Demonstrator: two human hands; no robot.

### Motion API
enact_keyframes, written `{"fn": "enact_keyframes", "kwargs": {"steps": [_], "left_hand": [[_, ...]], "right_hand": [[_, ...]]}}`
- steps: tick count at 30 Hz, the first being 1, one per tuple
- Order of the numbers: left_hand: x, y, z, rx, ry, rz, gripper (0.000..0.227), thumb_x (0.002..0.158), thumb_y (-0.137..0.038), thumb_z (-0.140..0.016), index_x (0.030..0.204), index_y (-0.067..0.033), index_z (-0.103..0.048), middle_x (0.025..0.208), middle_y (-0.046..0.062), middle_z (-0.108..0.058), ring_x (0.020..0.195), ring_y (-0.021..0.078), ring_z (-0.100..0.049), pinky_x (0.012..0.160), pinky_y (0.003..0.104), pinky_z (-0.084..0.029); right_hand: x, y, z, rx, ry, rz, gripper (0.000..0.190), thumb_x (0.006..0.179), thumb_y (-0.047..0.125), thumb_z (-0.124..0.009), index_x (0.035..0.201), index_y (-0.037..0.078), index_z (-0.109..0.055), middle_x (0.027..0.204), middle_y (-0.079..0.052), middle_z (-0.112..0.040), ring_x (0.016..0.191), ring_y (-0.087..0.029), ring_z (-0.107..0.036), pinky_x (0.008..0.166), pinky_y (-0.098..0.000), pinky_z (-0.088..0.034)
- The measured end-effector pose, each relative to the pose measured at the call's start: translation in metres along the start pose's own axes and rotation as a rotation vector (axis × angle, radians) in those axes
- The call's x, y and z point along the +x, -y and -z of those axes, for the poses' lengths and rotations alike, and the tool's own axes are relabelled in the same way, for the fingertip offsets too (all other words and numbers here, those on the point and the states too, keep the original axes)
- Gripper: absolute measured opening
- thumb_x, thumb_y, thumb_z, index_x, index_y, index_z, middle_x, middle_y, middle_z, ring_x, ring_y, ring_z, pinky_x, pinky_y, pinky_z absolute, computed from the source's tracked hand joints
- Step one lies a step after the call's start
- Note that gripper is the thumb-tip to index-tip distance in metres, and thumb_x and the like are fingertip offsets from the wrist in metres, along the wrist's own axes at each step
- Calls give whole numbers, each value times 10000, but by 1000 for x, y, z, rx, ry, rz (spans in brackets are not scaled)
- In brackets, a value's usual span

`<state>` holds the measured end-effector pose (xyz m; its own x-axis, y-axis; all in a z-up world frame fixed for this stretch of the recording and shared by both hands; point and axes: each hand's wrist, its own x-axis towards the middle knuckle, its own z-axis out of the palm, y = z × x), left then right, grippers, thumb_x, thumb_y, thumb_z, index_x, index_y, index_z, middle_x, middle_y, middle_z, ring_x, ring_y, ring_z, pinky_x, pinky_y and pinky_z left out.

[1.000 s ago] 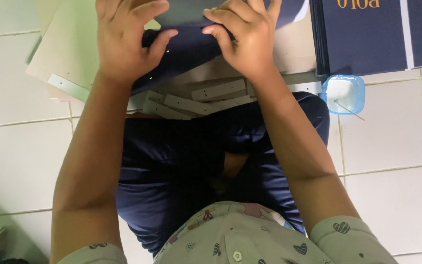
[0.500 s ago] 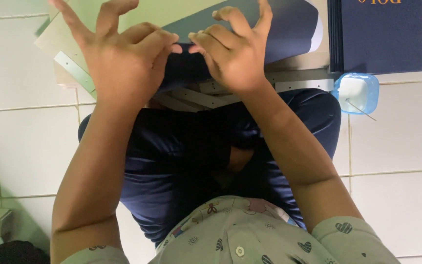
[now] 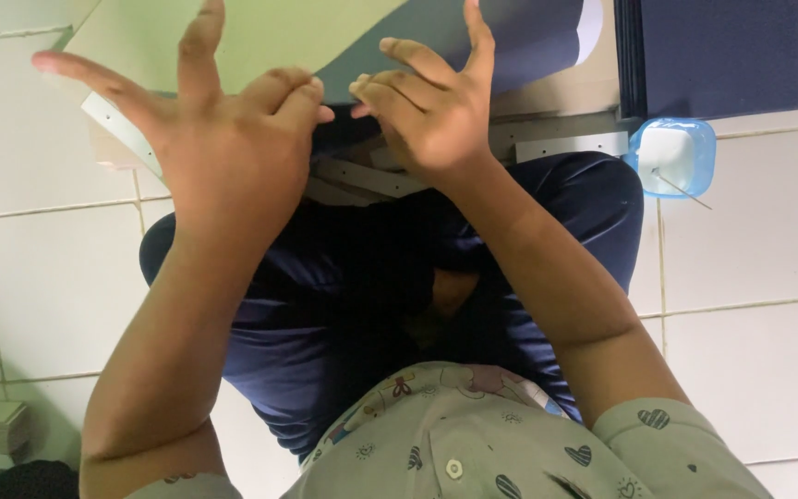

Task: The person assembles large blue paper folders by hand. They fold the edges of the blue paper covers, apply white liquid adhesive to small white cardboard strips with a stick, and press the strips onto the inner surface of the folders.

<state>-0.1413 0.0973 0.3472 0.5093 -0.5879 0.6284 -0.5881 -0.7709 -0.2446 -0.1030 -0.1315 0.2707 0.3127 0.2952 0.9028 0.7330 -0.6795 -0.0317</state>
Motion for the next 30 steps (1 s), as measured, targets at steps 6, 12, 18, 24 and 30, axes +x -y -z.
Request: {"fn": "enact_keyframes", "kwargs": {"steps": [6, 12, 18, 24, 30], "left_hand": [[-17, 22, 9, -137, 272, 95, 403, 1124, 169, -544, 978, -162, -722, 759, -108, -476, 1387, 731, -965, 1005, 946, 163], [-23, 45, 36, -18, 146, 97, 409, 1055, 33, -633, 979, -318, -829, 1003, -179, -817, 1209, 361, -930, 1120, 614, -231], [-33, 59, 50, -36, 127, 127, 357, 978, 21, -722, 1026, -299, -871, 930, -87, -780, 1102, 257, -887, 823, 366, -529], [-40, 64, 54, -85, 138, 109, 443, 959, 146, -646, 1091, -183, -912, 1012, -35, -828, 1032, 257, -835, 843, 367, -584], [-44, 58, 47, -83, 176, 136, 402, 972, 45, -678, 1033, -300, -875, 975, -91, -812, 1184, 275, -896, 873, 354, -573]], "right_hand": [[-29, -23, 12, -56, 48, 29, 228, 1063, 253, -968, 945, 133, -814, 919, 6, -866, 1033, -248, -820, 1152, -695, -207], [-100, -77, 36, -196, 176, -63, 120, 1092, -12, -842, 1012, 76, -831, 957, -17, -881, 1074, -321, -850, 1208, -646, -168], [-148, -123, 58, -238, 332, -178, 229, 1022, -61, -749, 968, 158, -789, 927, 21, -825, 1136, -305, -803, 1173, -682, -213], [-156, -157, 77, -291, 395, -162, 226, 1094, -11, -732, 978, 174, -791, 964, 86, -819, 1182, -308, -813, 1158, -639, -237], [-152, -181, 91, -388, 351, -176, 264, 978, -33, -718, 1000, 218, -797, 889, 147, -804, 1098, -249, -816, 1108, -516, -273]]}}
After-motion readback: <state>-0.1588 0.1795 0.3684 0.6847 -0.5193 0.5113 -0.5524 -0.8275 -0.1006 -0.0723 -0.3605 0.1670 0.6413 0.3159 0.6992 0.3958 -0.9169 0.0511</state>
